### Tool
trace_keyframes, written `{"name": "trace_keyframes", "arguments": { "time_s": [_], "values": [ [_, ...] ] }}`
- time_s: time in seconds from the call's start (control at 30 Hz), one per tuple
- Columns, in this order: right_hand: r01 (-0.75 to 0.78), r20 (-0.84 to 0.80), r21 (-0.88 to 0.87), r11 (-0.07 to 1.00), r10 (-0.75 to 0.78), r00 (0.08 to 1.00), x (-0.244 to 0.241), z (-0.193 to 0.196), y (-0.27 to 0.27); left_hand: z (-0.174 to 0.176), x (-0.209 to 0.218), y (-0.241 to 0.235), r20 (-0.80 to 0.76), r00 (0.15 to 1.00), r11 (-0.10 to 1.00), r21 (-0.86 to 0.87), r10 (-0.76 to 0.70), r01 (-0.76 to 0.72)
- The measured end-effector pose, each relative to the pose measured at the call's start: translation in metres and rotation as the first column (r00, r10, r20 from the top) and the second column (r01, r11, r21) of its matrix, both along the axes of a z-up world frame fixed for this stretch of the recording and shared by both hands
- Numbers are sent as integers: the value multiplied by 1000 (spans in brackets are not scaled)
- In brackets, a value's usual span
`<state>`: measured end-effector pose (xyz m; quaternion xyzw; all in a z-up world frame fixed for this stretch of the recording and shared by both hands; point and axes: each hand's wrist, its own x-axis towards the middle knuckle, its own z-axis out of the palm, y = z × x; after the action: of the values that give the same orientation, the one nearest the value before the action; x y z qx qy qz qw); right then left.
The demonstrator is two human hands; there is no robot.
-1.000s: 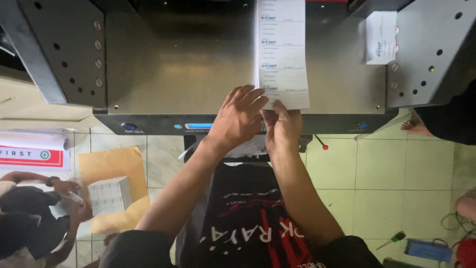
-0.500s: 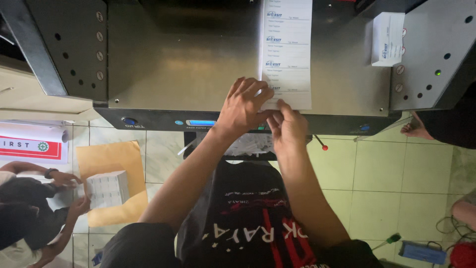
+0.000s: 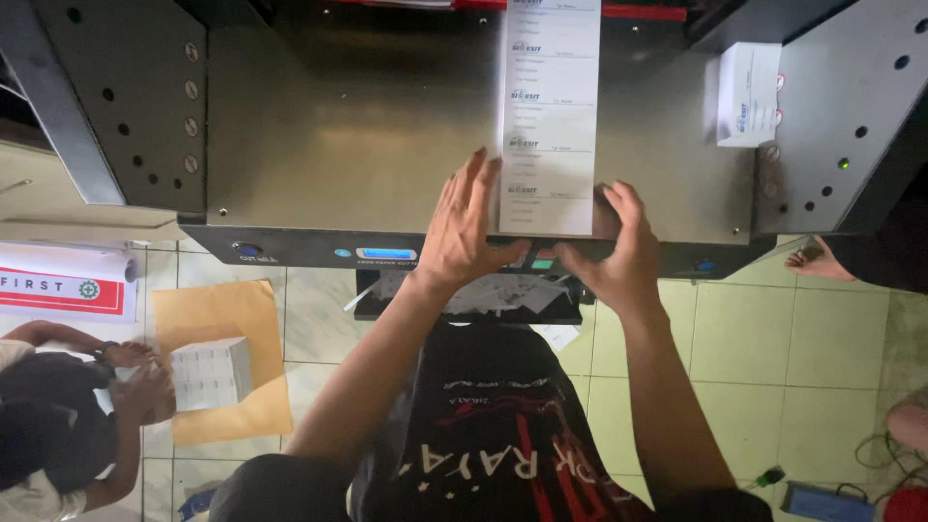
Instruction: The person stands barefoot and uses a paper cutting machine to trim sheets of paper. They place a sheet into the machine, press the cutting lever, and remove the trimmed pieces, repeating this process for multiple sheets.
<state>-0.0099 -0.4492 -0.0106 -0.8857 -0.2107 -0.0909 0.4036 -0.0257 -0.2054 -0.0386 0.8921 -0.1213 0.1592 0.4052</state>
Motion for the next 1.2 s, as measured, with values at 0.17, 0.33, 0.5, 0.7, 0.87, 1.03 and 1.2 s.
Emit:
{"name": "trace_keyframes", "arguments": {
  "time_s": [0.17,0.33,0.5,0.7,0.87,1.03,1.2],
  "values": [
    [-113,94,-108,988,123,988,21,-21,-2,-5,3,-7,-119,989,991,104,92,-79],
    [-99,116,-92,991,109,987,26,-30,-1,6,8,-10,-196,976,986,158,93,-62],
    [-124,128,-88,988,135,983,32,-27,-1,-3,11,-8,-196,977,988,144,84,-56],
    [-97,-17,-139,986,96,995,32,-25,-4,-1,12,-12,-187,975,984,150,120,-92],
    [-350,-44,303,886,380,924,46,-9,-6,17,13,0,-334,942,999,33,-24,37],
    [180,-468,818,546,452,759,138,-54,-33,-25,82,33,246,878,614,-637,-412,466],
    [442,-513,858,262,498,700,237,-36,11,7,187,22,-273,950,248,-941,-150,-231]
  ]
}}
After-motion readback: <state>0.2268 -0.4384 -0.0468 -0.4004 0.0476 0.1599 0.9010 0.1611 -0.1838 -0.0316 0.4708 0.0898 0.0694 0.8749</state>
